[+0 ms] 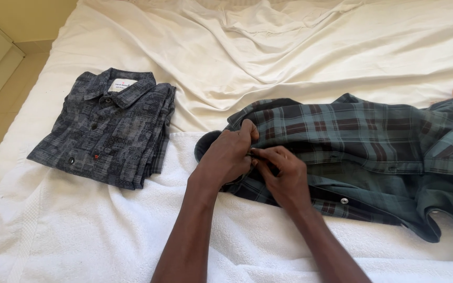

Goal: The person folds a dark patterned shirt on a bed, smoothing the fabric and aligning the edges. They then button a green plaid shirt and fold it neatly, placing it beside the first shirt.

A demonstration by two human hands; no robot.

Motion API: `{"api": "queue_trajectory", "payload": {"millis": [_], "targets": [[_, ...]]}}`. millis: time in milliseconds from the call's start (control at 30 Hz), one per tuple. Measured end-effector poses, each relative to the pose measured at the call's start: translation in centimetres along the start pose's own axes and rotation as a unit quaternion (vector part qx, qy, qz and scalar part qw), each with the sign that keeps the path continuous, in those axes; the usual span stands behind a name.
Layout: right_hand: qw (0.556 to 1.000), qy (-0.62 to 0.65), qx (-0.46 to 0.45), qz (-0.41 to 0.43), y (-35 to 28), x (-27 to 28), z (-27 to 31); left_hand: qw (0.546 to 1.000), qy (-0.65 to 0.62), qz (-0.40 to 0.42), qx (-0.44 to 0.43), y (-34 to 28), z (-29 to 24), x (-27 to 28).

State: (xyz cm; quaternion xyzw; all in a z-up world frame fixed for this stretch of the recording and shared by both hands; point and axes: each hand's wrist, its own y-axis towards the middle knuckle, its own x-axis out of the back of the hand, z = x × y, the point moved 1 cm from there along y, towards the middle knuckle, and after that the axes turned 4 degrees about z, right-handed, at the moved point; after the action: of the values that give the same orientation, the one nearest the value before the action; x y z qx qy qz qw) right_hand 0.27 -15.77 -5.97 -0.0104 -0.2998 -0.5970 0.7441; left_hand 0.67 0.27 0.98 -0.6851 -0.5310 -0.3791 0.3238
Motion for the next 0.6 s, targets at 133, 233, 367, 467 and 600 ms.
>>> {"api": "queue_trajectory", "payload": {"millis": [133,233,367,467,600], "targets": [[0.995,-0.028,0.09,0.032,0.8,0.2,-0.9,0.999,-0.013,0.021,0.041,0.3,0.7,-0.4],[0.991,-0.054,0.112,0.05,0.8,0.1,-0.7,0.998,-0.018,0.022,0.06,0.1,1.2,-0.7],[0.985,-0.109,0.124,0.041,0.6,-0.3,-0.3,0.987,0.057,0.126,0.087,0.9,2.3,-2.0],[0.977,-0.155,0.147,0.008,0.4,-1.3,-0.7,0.973,0.015,0.17,0.157,1.1,1.5,-1.2],[0.966,-0.19,0.175,-0.02,0.2,-1.8,-0.6,0.971,0.01,0.167,0.171,0.5,1.0,-0.3]]}}
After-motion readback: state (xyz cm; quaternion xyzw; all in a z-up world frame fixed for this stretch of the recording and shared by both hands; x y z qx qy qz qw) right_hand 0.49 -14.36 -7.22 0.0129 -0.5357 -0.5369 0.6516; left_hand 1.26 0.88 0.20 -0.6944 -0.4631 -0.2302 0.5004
